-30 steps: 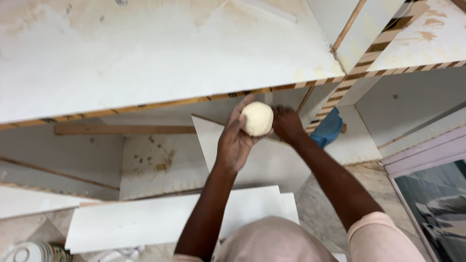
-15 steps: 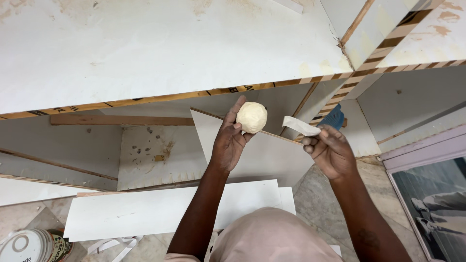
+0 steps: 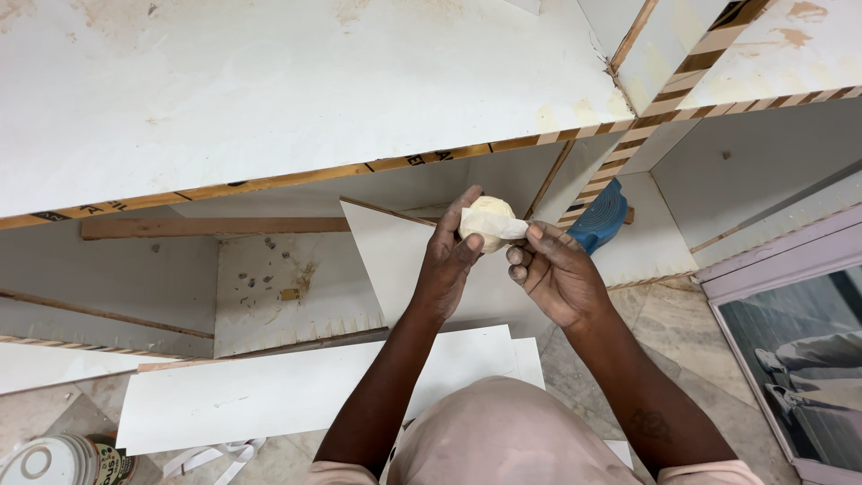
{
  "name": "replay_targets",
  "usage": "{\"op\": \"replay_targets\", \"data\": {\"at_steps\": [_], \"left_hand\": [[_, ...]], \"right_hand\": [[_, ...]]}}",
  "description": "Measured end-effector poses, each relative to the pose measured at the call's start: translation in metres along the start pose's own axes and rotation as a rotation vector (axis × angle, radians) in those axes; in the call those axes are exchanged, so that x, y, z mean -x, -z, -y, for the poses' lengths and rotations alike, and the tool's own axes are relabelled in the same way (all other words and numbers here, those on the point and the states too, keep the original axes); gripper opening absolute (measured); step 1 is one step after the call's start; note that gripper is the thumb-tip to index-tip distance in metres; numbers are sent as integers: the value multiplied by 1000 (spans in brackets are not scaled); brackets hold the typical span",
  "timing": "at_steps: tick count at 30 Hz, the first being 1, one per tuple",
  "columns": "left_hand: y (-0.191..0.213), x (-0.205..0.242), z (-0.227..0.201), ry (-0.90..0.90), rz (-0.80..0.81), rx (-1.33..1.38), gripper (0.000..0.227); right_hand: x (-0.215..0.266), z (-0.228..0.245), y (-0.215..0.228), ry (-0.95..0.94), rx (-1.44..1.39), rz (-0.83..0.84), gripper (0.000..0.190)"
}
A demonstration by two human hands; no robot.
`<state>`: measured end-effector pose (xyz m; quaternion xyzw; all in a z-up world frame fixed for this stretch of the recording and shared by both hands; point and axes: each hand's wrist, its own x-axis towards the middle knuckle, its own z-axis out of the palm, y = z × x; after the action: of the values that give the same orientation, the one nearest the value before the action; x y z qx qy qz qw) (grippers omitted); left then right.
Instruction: The person applies putty to the edges and corners of a white wooden cabinet using a putty ball. They repeatedly press the putty into seams and smooth it along the edges.
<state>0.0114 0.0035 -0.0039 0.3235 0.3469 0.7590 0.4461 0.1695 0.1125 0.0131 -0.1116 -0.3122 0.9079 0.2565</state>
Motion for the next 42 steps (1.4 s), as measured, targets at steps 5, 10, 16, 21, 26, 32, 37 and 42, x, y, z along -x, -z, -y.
{"op": "replay_targets", "data": {"at_steps": [5,10,16,21,26,32,37,42], "left_hand": [[-4,-3,11,-52,-120,-61,92],[-11,-7,16,-71,-191,7,70],[-16,-13,21,-109,-266,95,53],[-20,-18,30,-195,-287,206,38],[-32,-22,36,-248,-325,221,28],[-47,-25,38,-265,-339,221,26],[-59,-27,40,-334,-277,152,23],[-71,-32,46,-357,-258,181,22]], "right_hand": [[0,0,1,2,41,-83,18],[2,2,2,-4,57,-138,18],[4,1,12,0,44,-136,17],[6,-5,14,-9,72,-200,20],[6,-14,15,53,119,-316,21],[4,-18,17,281,235,-361,23],[-1,-17,24,306,269,-375,21],[1,-9,43,178,2,-231,17]]}}
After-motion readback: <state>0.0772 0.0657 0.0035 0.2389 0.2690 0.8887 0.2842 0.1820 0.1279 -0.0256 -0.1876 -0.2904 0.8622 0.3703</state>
